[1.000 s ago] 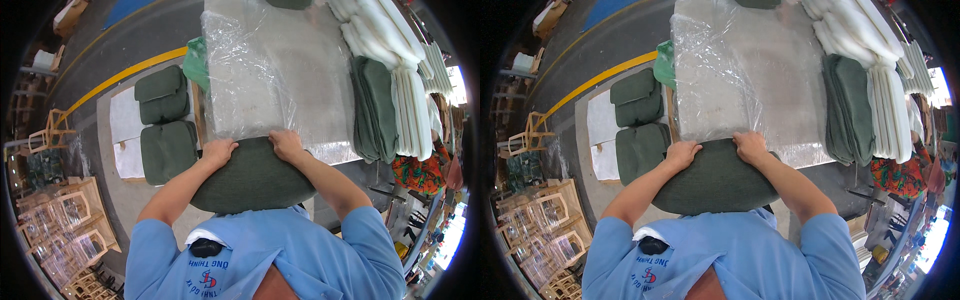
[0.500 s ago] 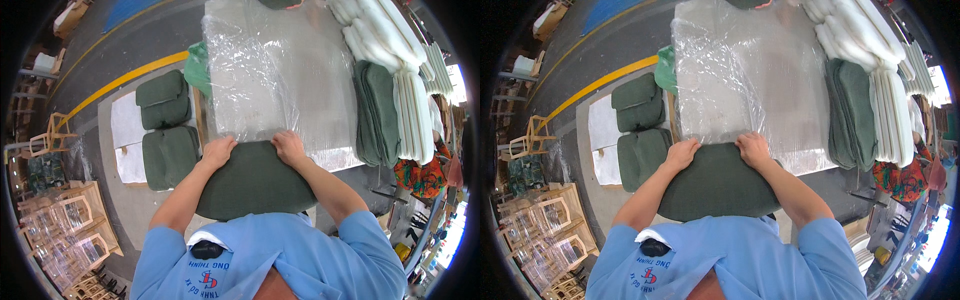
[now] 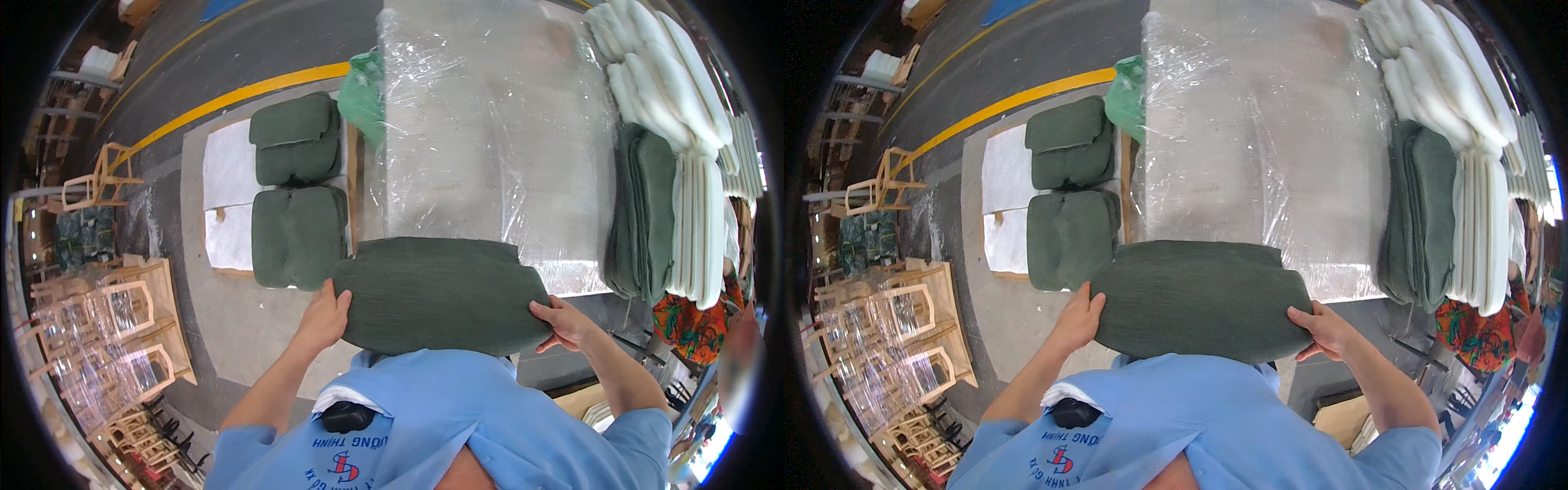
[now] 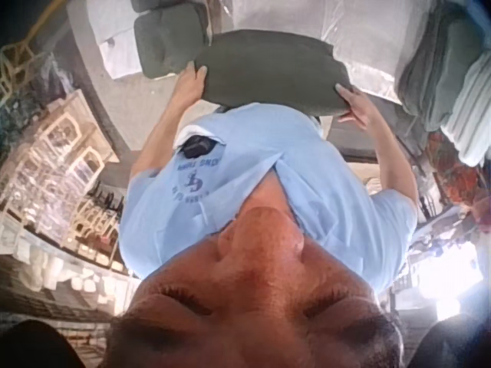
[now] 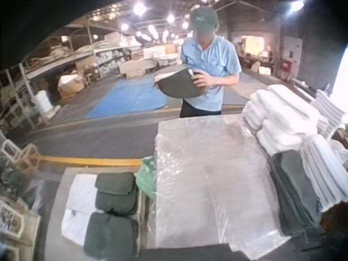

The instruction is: The person inserts white foam inserts into green fabric covers at a work table. They repeatedly pick up a foam piece, open a cover, insert the foam, and place the finished cushion on a stack. Other workers are visible nearby performing similar tasks.

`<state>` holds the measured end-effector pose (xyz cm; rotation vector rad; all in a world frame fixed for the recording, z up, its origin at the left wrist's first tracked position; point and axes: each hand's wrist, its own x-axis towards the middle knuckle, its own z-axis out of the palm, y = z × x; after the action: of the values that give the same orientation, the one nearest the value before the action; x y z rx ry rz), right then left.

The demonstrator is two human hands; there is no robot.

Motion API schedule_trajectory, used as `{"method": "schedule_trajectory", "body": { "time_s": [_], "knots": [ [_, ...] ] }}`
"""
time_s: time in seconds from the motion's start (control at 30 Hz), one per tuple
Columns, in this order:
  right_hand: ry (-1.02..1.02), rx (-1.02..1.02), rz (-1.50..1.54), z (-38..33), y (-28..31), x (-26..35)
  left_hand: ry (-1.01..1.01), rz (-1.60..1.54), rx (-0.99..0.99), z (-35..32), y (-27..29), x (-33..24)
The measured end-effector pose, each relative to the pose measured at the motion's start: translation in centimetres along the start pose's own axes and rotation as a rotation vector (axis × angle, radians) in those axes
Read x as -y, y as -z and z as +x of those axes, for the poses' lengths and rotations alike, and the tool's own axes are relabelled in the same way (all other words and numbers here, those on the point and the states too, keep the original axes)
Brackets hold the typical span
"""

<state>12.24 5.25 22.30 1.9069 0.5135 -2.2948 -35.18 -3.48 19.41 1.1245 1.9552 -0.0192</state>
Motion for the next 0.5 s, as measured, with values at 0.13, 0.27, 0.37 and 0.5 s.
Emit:
{"method": "schedule_trajectory", "body": {
  "time_s": [0.13, 0.27, 0.37, 0.5],
  "knots": [
    [0.034, -0.08, 0.072, 2.8, -0.1, -0.1, -0.021, -0.032, 0.012, 1.2, -0.1, -0.3],
    [-0.019, -0.176, 0.034, 4.7, -0.2, 1.1, 0.15, -0.155, 0.147, 3.1, 0.1, -0.7],
    [-0.054, -0.243, 0.038, 5.3, -0.5, 2.0, 0.191, -0.124, 0.192, 5.3, -0.2, -0.1],
    [-0.09, -0.238, 0.06, 6.7, -0.1, 2.2, 0.221, -0.153, 0.229, 7.8, -0.6, 0.2]
  ]
}}
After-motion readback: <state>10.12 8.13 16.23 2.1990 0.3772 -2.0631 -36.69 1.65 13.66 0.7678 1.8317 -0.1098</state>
